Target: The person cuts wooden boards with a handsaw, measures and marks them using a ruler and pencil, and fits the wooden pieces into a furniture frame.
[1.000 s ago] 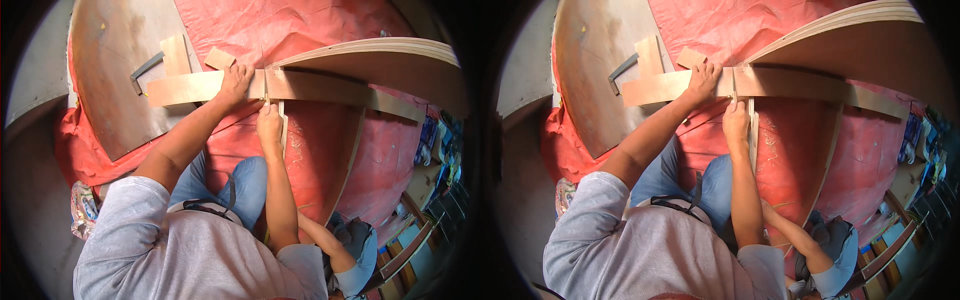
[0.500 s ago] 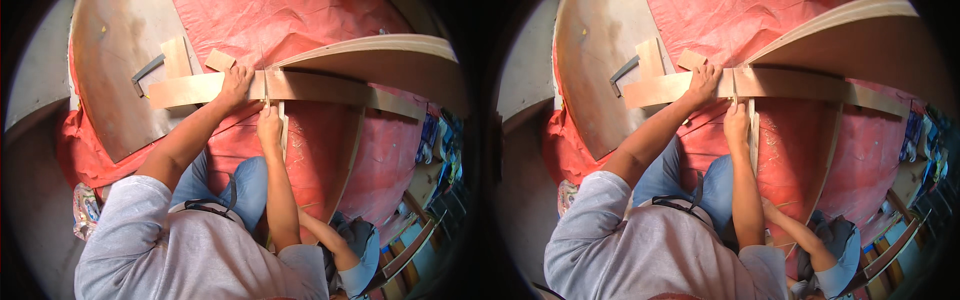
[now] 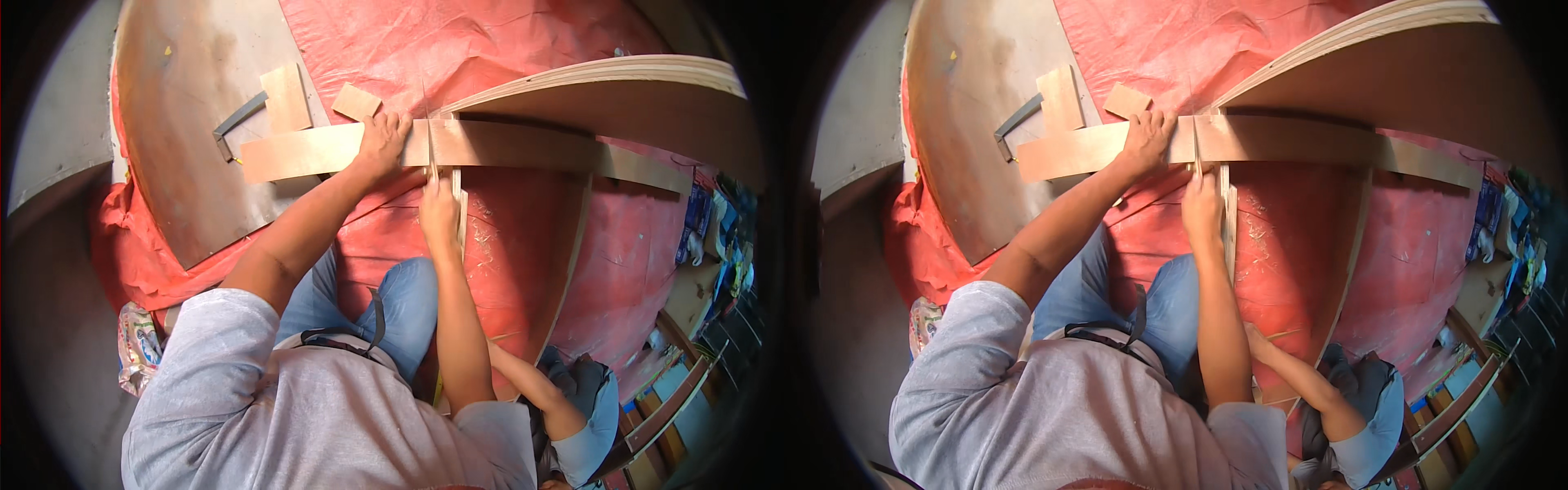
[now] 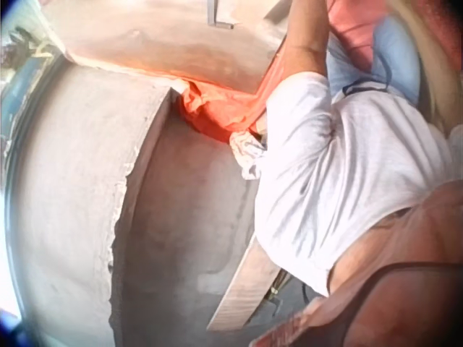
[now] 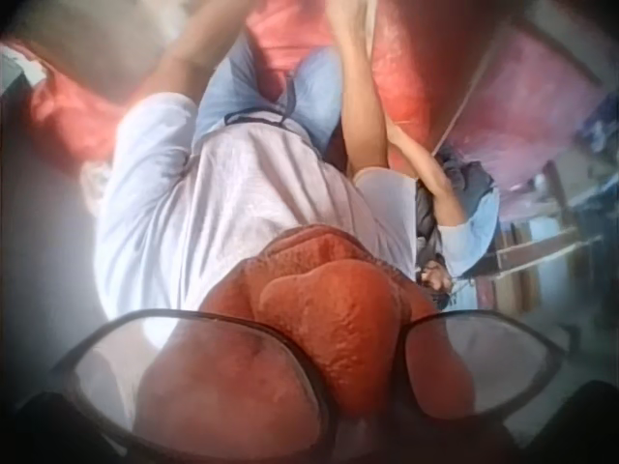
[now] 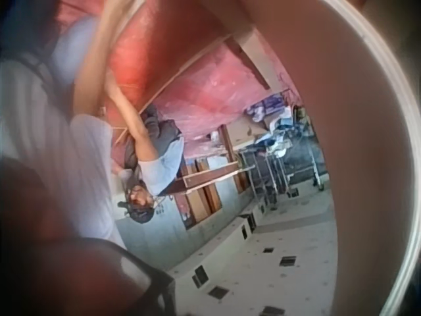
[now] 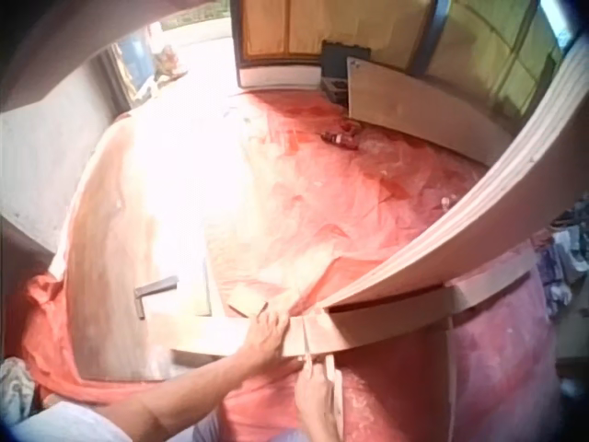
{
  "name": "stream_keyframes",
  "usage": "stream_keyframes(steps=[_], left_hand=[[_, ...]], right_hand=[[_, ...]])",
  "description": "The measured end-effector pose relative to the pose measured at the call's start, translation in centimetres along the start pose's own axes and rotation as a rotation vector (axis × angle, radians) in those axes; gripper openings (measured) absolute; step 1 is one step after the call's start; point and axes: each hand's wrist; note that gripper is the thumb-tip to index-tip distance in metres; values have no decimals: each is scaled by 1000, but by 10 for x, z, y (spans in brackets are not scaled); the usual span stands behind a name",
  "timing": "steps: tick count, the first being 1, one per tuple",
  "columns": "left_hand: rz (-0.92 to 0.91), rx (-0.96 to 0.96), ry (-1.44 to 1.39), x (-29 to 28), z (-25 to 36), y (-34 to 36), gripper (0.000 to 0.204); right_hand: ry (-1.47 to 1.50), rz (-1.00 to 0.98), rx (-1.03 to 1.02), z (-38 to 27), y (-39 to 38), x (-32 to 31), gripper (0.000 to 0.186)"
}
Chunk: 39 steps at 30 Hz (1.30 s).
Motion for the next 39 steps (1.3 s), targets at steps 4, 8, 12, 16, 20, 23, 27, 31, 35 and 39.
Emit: stream_keyframes(steps=[4, 8, 12, 16, 20, 23, 27, 31, 35, 39], left_hand=[[-2, 6, 34, -9, 1, -2, 86], [20, -1, -16, 3, 0, -2, 86], [3, 9, 20, 12, -1, -2, 86], [22, -6, -8, -2, 3, -7, 87], [-24, -10, -46, -11, 4, -6, 92], [-10, -28, -12, -2, 1, -3, 89], [-24, -7, 3, 10, -1, -1, 87], [-37, -9, 27, 5, 0, -2, 88], [-39, 4, -33, 0, 0, -5, 91], [19, -10, 34, 7, 1, -7, 89]], right_hand=[[48, 48, -42, -1, 7, -5, 35], [-29, -110, 73, 8, -93, -46, 34], [-27, -102, 81, 5, -89, -44, 37], [-2, -77, 48, -16, 10, -7, 40], [-163, -102, -84, -27, -14, -32, 41], [-168, -132, -65, -20, -91, -67, 41], [-67, -145, 129, -12, -79, -49, 41], [-59, -78, 65, -7, -7, -14, 40], [-102, -100, 69, -8, -45, -39, 41], [-136, -177, 135, -15, -97, -70, 41]])
Point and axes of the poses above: each hand's wrist, its own y-axis towards the middle knuckle, its own x-axis out of the palm, z = x × y, and after that the axes turned 6 degrees about -z, right-handed
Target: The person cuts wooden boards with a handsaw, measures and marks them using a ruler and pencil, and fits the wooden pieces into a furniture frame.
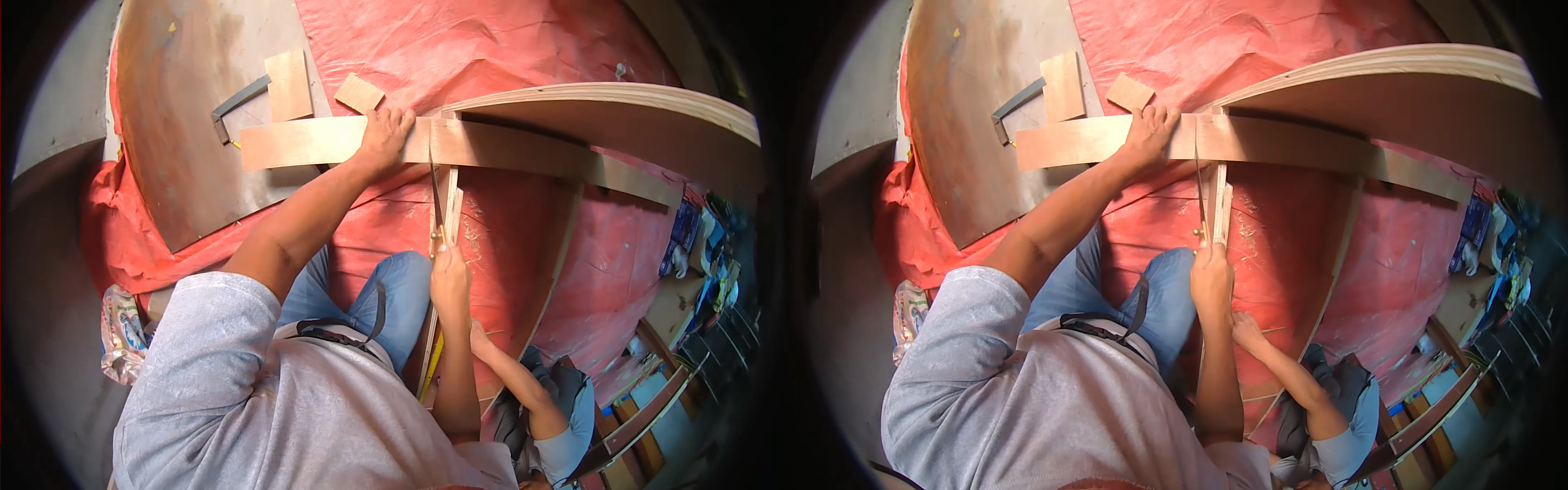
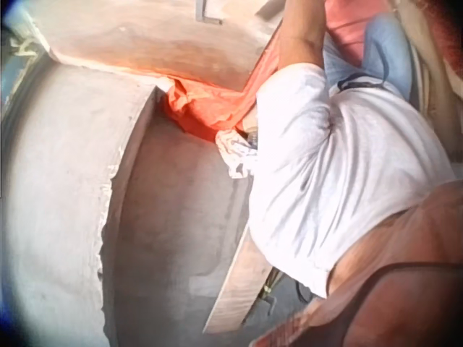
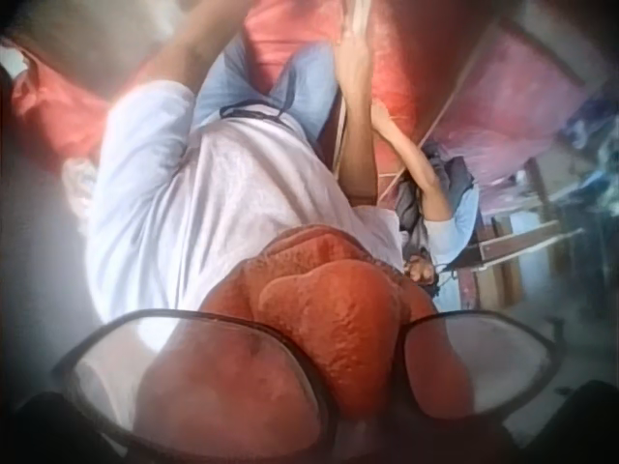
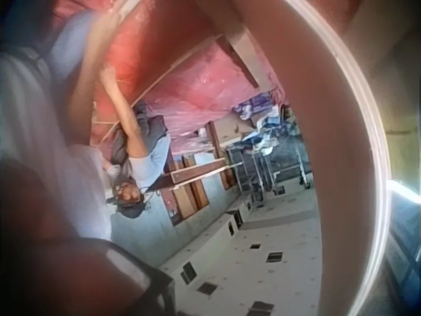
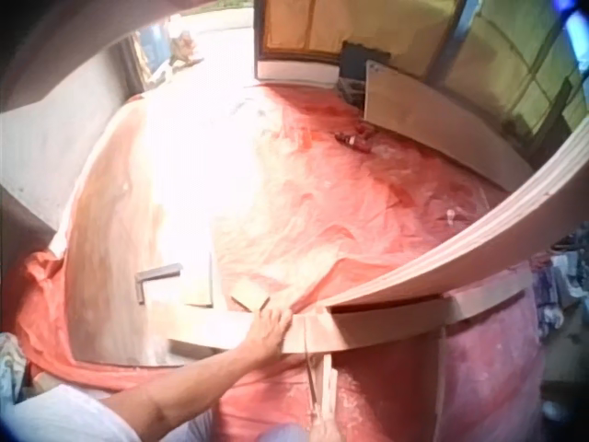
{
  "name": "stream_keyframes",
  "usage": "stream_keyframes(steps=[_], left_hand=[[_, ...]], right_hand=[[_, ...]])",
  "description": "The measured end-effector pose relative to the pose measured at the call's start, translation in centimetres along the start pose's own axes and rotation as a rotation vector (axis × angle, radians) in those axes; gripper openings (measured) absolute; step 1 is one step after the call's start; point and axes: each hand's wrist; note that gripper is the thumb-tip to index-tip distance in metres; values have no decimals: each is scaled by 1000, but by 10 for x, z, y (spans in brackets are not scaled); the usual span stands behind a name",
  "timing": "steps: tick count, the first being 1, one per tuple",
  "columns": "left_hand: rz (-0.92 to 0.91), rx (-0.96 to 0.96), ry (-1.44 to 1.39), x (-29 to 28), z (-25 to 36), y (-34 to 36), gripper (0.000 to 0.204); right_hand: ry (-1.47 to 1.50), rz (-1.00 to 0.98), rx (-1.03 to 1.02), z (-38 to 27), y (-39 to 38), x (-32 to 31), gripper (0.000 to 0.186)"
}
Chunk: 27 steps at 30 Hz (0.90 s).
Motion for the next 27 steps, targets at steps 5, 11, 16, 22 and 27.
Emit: stream_keyframes(steps=[5, 11, 16, 22, 27], left_hand=[[11, 2, -13, 1, 2, -6, 105], [49, 257, 66, -14, -1, -4, 103], [39, 223, 46, -15, 0, -7, 94], [-97, 227, -60, -12, -5, -1, 101], [-59, 222, -36, -15, -1, -7, 102]], right_hand=[[50, 27, -108, -17, 73, 23, 46], [88, 135, -66, -13, 105, 40, 50], [64, 75, -66, -39, 80, 11, 51], [20, -51, 129, -9, -13, -17, 48], [87, 110, -154, 2, 54, 27, 47]])
Point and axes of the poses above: each hand's wrist, its own y-axis towards the middle knuckle, its own x-axis out of the palm, z = x × y, and after that the axes turned 6 degrees about -z, right-handed
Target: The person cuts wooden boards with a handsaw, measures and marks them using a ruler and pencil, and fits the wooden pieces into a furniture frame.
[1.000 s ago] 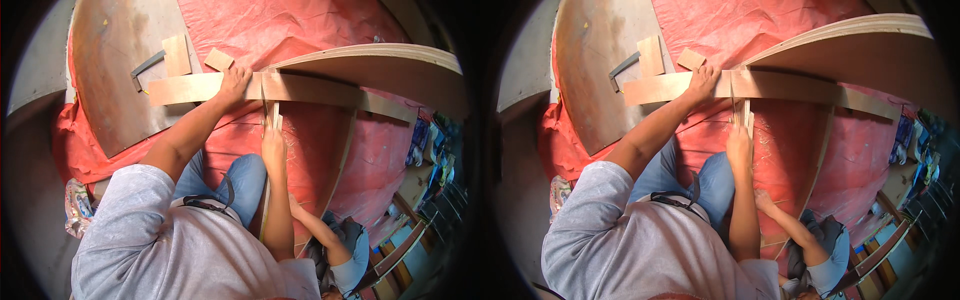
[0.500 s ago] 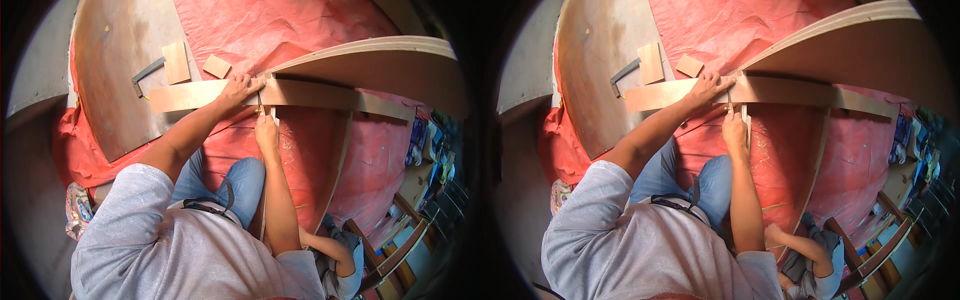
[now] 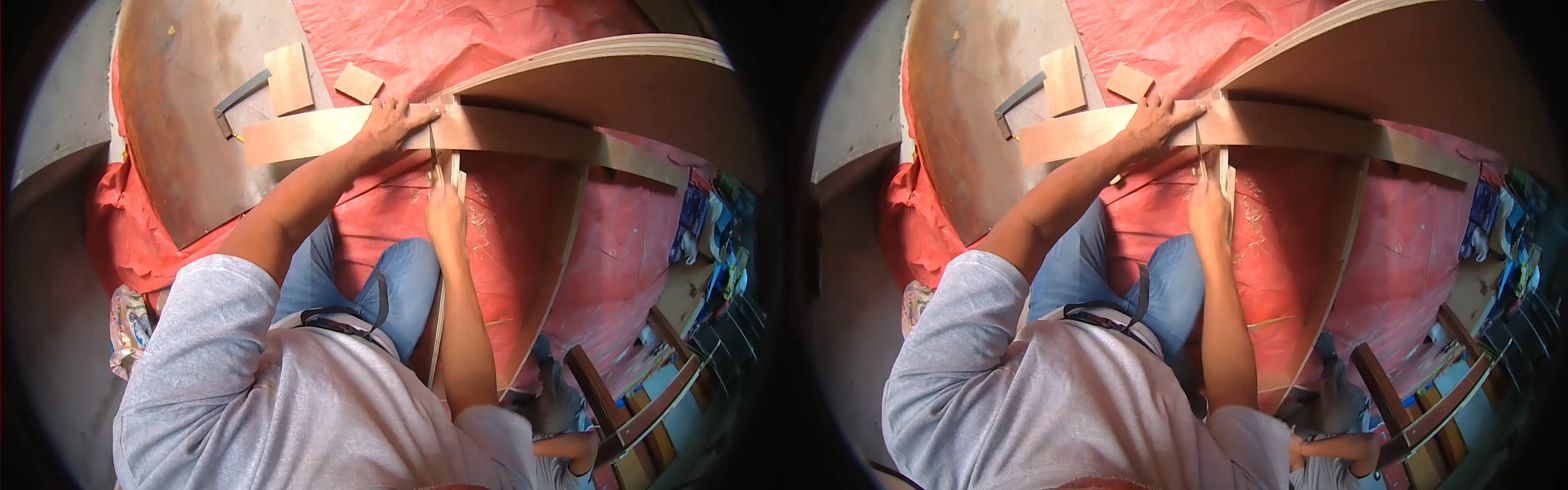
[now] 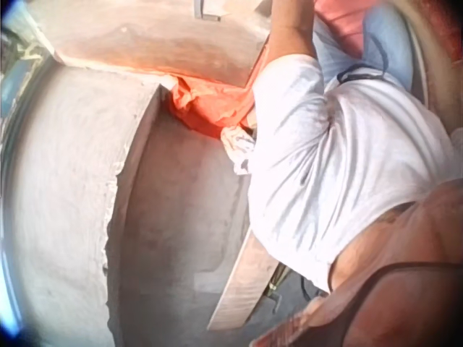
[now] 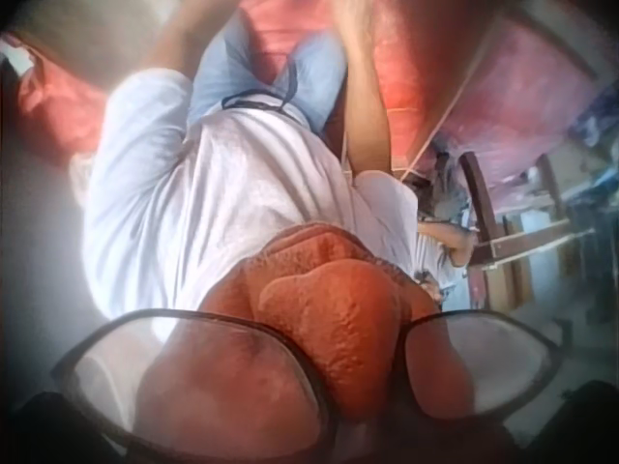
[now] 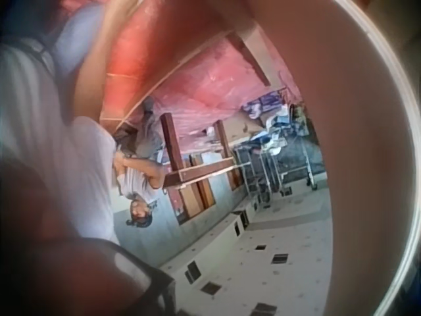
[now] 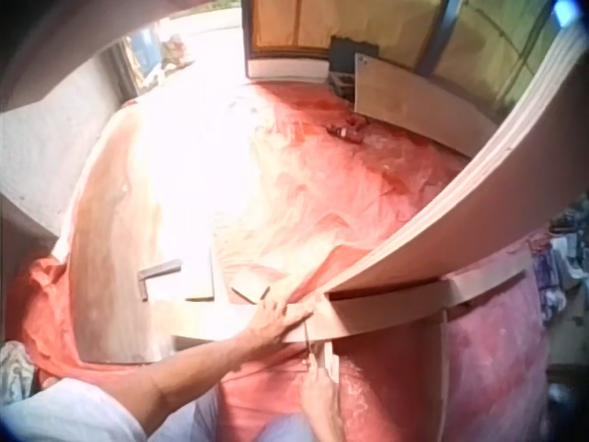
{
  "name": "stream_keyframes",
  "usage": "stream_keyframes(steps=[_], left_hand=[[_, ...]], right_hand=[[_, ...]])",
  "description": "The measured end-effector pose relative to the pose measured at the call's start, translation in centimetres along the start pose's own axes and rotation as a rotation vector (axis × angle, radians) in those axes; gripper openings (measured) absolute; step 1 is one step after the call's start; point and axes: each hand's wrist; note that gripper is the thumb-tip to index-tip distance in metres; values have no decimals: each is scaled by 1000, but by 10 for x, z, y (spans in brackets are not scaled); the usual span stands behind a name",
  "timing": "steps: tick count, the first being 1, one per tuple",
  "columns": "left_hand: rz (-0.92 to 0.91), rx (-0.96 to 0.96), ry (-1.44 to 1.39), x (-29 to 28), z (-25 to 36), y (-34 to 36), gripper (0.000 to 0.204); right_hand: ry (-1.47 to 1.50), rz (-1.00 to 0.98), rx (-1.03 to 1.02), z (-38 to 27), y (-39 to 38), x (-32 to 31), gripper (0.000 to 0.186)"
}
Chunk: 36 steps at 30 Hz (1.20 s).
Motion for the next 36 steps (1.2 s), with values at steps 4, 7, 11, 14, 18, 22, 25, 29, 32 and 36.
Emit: stream_keyframes(steps=[4, 7, 11, 14, 18, 22, 25, 29, 32, 36], left_hand=[[34, 19, -22, -6, 2, -3, 97], [-2, -18, -55, -6, 2, -3, 89], [20, -29, -57, 1, 4, -1, 81], [0, -21, -68, 4, 5, -4, 79], [83, -3, 6, 3, 4, -4, 87], [60, -20, 64, 8, 4, -1, 87], [72, -25, 27, 13, 5, -3, 86], [85, -25, 42, 10, 8, -7, 85], [145, -24, -3, 5, 10, -7, 84], [164, -3, 34, 5, 9, -8, 84]], right_hand=[[-26, -14, 95, -2, 36, 13, 49], [0, -26, 19, 1, -10, -11, 49], [-52, -108, 140, 14, -60, -22, 41], [-18, -8, 3, 10, -7, 4, 47], [-34, 41, 29, -6, 33, 11, 46], [-99, -73, 48, -3, -43, -26, 40], [-58, -183, 342, 6, -64, -27, 41], [34, 19, -1, -1, 16, 5, 46], [-47, -53, 111, -12, 29, 0, 47], [-79, -119, 131, -9, -43, -34, 46]])
Point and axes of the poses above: each hand's wrist, its own y-axis towards the middle knuckle, its own x-axis out of the palm, z = x × y, and after that the axes turned 6 degrees about -z, right-handed
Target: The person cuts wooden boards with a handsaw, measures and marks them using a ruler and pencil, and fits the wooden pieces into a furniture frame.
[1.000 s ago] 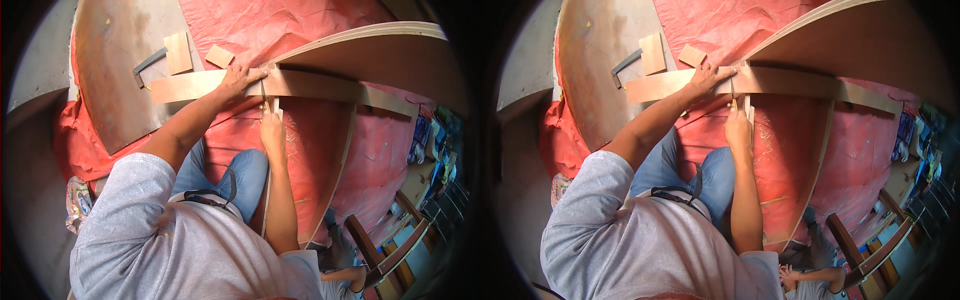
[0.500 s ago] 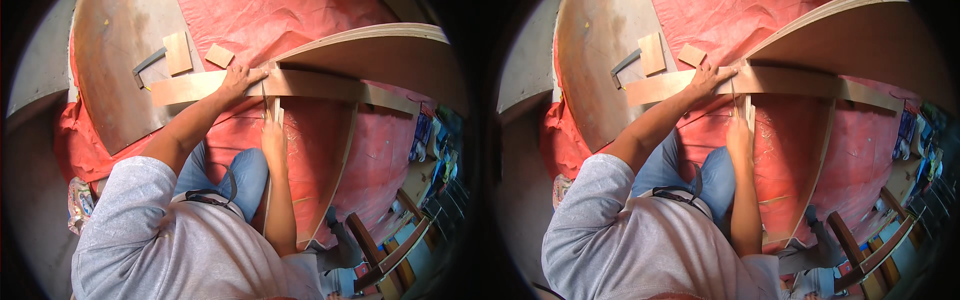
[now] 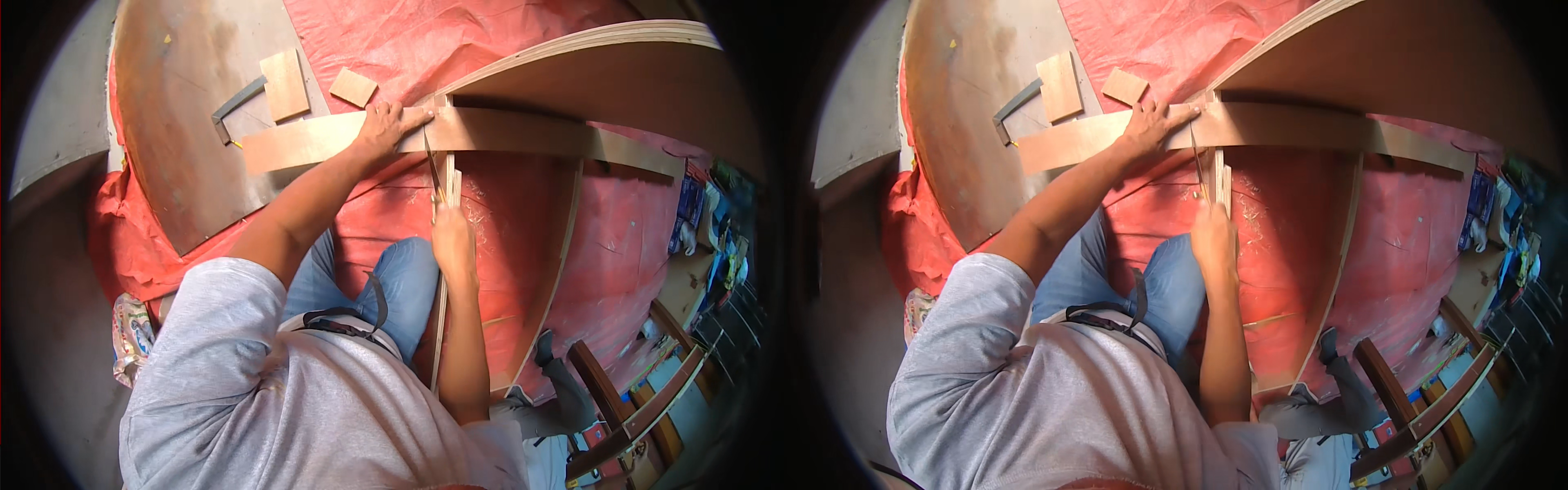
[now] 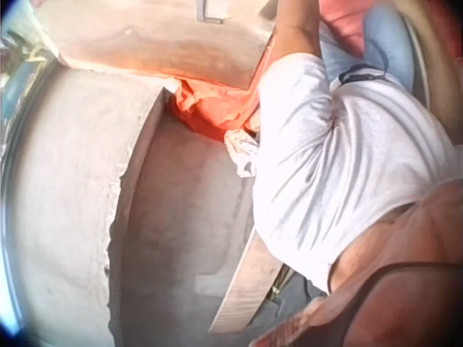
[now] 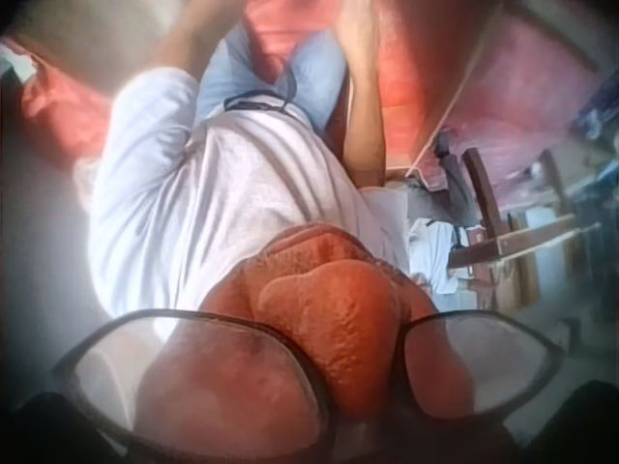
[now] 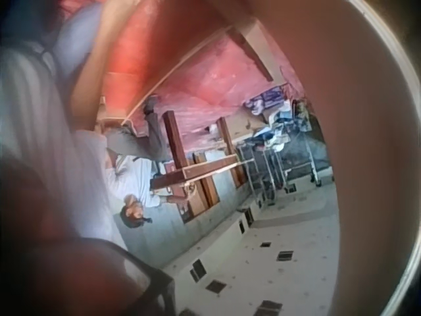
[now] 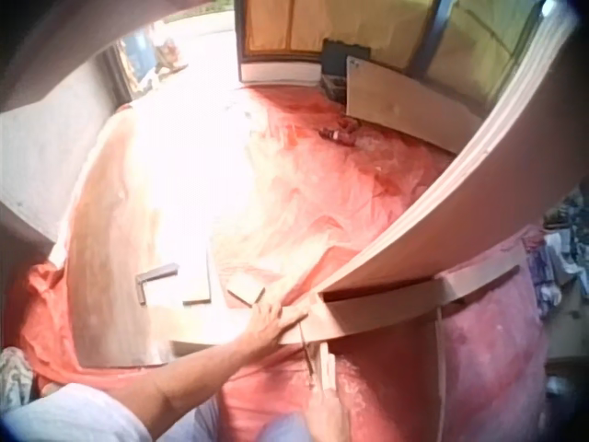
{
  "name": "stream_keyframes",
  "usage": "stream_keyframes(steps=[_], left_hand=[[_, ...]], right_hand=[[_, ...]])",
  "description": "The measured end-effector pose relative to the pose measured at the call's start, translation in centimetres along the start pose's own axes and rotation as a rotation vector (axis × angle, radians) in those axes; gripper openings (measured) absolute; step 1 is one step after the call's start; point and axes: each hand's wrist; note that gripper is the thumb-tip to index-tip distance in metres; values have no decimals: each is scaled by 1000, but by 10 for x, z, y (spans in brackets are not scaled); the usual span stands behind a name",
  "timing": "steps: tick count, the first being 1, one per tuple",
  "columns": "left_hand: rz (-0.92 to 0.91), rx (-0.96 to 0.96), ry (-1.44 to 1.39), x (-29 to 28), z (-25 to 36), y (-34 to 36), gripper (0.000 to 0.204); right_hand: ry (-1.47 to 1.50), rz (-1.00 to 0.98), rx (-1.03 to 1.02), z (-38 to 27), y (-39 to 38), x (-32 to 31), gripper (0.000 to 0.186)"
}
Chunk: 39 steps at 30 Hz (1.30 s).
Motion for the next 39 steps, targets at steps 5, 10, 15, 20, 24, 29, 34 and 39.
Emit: stream_keyframes(steps=[5, 10, 15, 20, 24, 29, 34, 39], left_hand=[[-98, -27, -15, 6, 1, 0, 86], [-111, -36, 7, -2, 3, 1, 85], [-80, -41, -1, 3, 5, -2, 83], [-44, -45, 39, 11, 6, -2, 82], [-34, -23, -19, 3, 10, -5, 81], [-49, -44, -1, 5, 9, -3, 80], [-116, -49, 14, 10, 8, -4, 85], [-72, -56, -20, -1, 8, -2, 93]], right_hand=[[17, 64, -8, 18, 8, 24, 47], [50, 139, -81, 0, 62, 33, 43], [-28, 7, 115, 21, -22, 10, 42], [58, 114, -78, 24, 49, 42, 40], [50, 153, -113, 12, 81, 41, 41], [-152, 24, -105, 32, -21, 7, 41], [63, 100, -102, 22, 43, 38, 45], [61, 141, -101, 2, 78, 32, 44]])
Point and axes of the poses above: each hand's wrist, its own y-axis towards the middle knuckle, its own x-axis out of the palm, z = x × y, and after that the axes turned 6 degrees about -z, right-handed
